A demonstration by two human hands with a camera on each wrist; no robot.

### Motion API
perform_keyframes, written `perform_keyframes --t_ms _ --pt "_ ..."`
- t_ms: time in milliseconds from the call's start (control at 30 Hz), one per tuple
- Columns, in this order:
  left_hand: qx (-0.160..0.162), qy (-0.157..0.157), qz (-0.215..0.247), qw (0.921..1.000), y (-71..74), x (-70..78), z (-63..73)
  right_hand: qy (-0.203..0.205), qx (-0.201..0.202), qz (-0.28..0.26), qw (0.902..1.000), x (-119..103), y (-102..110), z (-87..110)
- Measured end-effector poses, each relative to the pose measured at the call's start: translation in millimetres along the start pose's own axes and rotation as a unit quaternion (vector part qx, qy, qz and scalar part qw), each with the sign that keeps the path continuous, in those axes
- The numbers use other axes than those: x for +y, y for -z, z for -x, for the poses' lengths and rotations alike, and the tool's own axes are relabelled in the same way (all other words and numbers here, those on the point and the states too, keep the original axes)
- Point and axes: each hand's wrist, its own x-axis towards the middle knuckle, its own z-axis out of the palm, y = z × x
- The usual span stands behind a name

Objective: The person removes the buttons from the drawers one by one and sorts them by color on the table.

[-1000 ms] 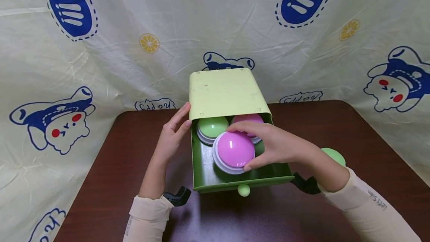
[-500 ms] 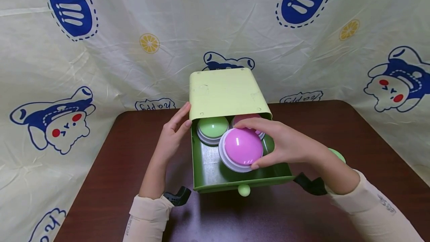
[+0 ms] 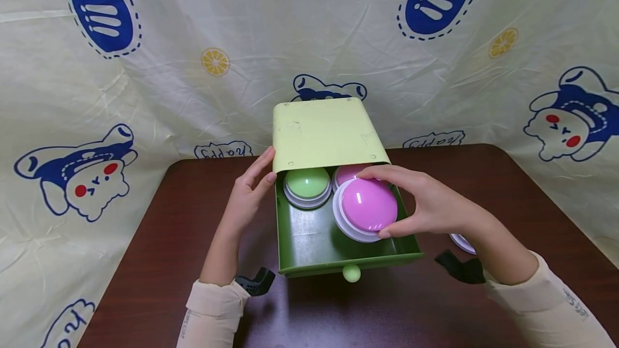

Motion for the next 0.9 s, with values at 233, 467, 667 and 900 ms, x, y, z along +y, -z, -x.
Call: perform_keyframes --t_ms 233,467,667,900 --pt "-0.001 0.000 -0.001 1.0000 -0.3 -0.4 0.1 -0.010 0.023 0.034 0.9991 6 9 11.2" --pt "0.000 -0.004 0.001 1.0000 -0.1 -0.7 0.4 -0.017 0.045 0.055 0.9973 11 18 23.4" --pt "0.001 -0.005 0.001 1.0000 -0.1 -0.3 0.7 -0.055 0.068 0.067 0.9939 15 22 37.2" --pt "0.002 -0.003 -0.003 1.0000 -0.6 0.0 0.4 -0.094 0.096 0.072 0.9883 17 25 54.7"
